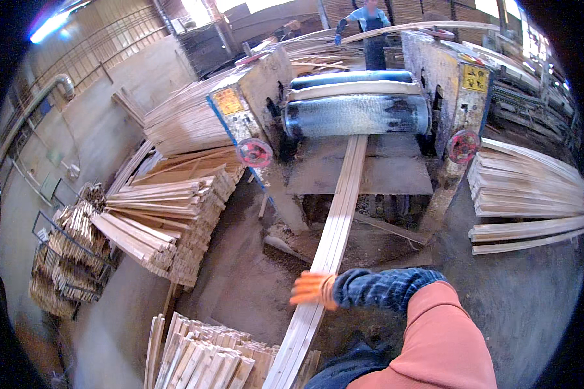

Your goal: The person picks up wood planks from a large stack and feeds them one at a time into industrial roller machinery.

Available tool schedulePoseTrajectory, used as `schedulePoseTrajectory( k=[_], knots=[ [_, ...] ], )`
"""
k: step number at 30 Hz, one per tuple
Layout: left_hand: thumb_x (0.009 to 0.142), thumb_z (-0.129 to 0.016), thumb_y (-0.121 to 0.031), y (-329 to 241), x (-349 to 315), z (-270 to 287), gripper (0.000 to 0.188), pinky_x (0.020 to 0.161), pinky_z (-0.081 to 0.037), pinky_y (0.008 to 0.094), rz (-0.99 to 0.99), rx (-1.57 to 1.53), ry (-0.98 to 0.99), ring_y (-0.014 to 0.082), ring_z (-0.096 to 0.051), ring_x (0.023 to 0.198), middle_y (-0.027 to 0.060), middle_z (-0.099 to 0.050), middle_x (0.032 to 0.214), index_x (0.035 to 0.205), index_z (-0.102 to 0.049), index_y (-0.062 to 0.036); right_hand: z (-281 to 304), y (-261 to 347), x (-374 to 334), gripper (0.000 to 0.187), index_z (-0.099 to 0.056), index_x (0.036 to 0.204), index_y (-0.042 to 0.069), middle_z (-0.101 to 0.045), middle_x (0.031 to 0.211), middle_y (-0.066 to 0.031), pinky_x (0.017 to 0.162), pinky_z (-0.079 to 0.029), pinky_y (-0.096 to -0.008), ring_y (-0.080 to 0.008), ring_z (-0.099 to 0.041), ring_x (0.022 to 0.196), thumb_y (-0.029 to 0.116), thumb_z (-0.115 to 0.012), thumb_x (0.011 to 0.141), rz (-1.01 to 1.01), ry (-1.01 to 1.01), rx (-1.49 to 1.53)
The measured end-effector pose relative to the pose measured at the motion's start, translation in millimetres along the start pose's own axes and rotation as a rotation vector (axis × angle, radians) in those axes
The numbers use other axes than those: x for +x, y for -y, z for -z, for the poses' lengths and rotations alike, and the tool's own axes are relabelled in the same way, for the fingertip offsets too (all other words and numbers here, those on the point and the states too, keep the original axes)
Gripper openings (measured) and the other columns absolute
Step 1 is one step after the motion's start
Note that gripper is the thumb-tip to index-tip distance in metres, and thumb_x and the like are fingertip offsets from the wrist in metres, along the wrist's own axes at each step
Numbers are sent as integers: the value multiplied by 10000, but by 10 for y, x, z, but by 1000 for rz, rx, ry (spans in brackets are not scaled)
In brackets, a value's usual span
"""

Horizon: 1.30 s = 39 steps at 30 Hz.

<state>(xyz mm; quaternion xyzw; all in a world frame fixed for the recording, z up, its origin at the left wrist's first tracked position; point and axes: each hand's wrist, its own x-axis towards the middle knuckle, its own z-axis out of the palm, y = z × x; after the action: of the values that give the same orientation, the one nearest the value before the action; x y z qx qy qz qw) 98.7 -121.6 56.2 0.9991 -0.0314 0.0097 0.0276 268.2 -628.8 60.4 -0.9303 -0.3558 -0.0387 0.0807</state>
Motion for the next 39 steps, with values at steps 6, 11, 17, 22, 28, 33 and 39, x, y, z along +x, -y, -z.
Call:
schedulePoseTrajectory(
  k=[6,11,17,22,28,33,39],
  knots=[
    [1012,-594,-358,-1024,662,325,363,862,-557,400,-344,-179,50,272,-692,889,47,-733,988,1305,-669,-157,-101,912,508,1255,-314,1611,245,-504,1523,-104,1241,-272,-551,-323,-466,1420,239,-857,480,294,56,161],
    [1004,-596,-344,-1360,847,318,381,865,-556,405,-464,-224,88,279,-690,903,59,-731,1005,1323,-657,-147,-232,1281,830,1185,-374,1572,244,-609,1388,-74,1222,-313,-527,-296,-592,1269,261,-853,489,202,140,188],
    [994,-598,-328,-1303,941,285,403,869,-556,411,-536,-219,113,287,-688,919,74,-729,1025,1345,-642,-135,-120,335,544,1122,-441,1533,264,-643,1333,-29,1232,-296,-507,-257,-588,1267,218,-854,491,170,128,138],
    [986,-600,-315,-1293,985,265,423,872,-555,417,-554,-215,126,294,-687,932,85,-728,1041,1364,-629,-125,142,-268,320,998,-509,1477,271,-612,1377,-15,1249,-271,-512,-258,-528,1344,168,-826,536,78,73,73],
    [977,-603,-298,-1324,1004,281,449,875,-555,423,-552,-216,131,302,-685,948,100,-726,1061,1386,-614,-113,33,-466,205,877,-514,1462,219,-507,1512,-97,1269,-226,-535,-330,-357,1502,136,-766,626,-265,-192,-83],
    [969,-604,-285,-1189,902,285,472,878,-554,429,-537,-236,101,309,-683,962,112,-724,1077,1404,-602,-103,-38,139,468,1226,-296,1625,280,-396,1625,-108,1294,-131,-568,-347,-253,1557,157,-809,518,-25,122,88],
    [960,-607,-269,-589,485,230,500,882,-553,435,-454,-210,-20,317,-682,978,126,-722,1097,1426,-587,-91,-124,1156,752,1022,-424,1532,292,-593,1391,-47,1194,-330,-567,-295,-550,1310,186,-773,577,277,107,158]
  ],
)
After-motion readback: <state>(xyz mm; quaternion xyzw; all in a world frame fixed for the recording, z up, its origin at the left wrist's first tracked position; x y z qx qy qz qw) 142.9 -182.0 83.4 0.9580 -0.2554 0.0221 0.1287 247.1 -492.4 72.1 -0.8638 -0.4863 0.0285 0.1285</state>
